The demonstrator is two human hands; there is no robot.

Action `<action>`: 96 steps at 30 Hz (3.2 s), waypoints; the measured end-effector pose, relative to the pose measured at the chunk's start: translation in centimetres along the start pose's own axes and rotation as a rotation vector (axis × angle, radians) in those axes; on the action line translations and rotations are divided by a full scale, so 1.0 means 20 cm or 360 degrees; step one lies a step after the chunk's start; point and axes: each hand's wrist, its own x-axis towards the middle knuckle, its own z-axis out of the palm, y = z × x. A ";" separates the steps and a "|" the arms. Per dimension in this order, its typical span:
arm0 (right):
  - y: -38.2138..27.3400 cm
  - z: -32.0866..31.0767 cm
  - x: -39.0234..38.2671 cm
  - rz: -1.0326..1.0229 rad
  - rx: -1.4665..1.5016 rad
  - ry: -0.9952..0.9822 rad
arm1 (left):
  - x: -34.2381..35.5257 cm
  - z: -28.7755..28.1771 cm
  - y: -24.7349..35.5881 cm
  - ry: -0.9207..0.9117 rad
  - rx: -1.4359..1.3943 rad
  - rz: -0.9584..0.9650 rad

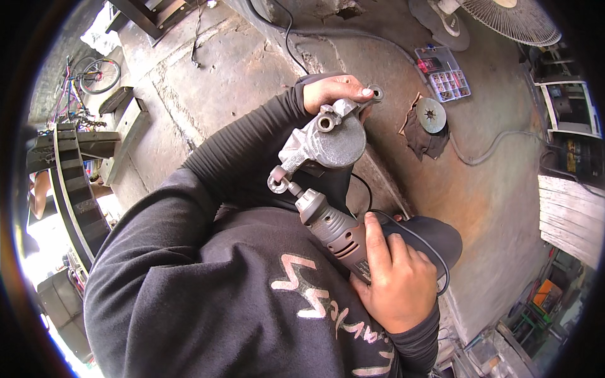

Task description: The person uses a handheld rotary tool to grind and smooth the surface of a metal part. They hold the part with one hand and operate the tool with the other, rotating the part to access different areas.

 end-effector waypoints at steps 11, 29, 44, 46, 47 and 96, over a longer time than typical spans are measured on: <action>0.00 0.00 0.00 -0.0011 0.0032 -0.0001 | 0.00 0.02 0.01 0.0044 -0.0001 -0.0045; 0.00 0.00 -0.02 -0.0025 0.0007 -0.0013 | 0.00 0.00 0.00 0.0040 0.0062 -0.0024; 0.00 0.00 -0.01 0.0017 0.0033 0.0023 | -0.01 0.02 0.01 0.0033 0.0004 -0.0043; 0.00 0.00 -0.02 -0.0019 0.0017 -0.0004 | -0.01 0.01 0.01 0.0011 -0.0007 -0.0029; 0.00 0.00 -0.02 -0.0031 0.0014 -0.0011 | 0.00 0.01 0.01 0.0037 0.0031 -0.0045; 0.01 0.03 0.00 0.0054 0.0033 0.0025 | 0.00 0.01 0.00 0.0049 0.0111 -0.0030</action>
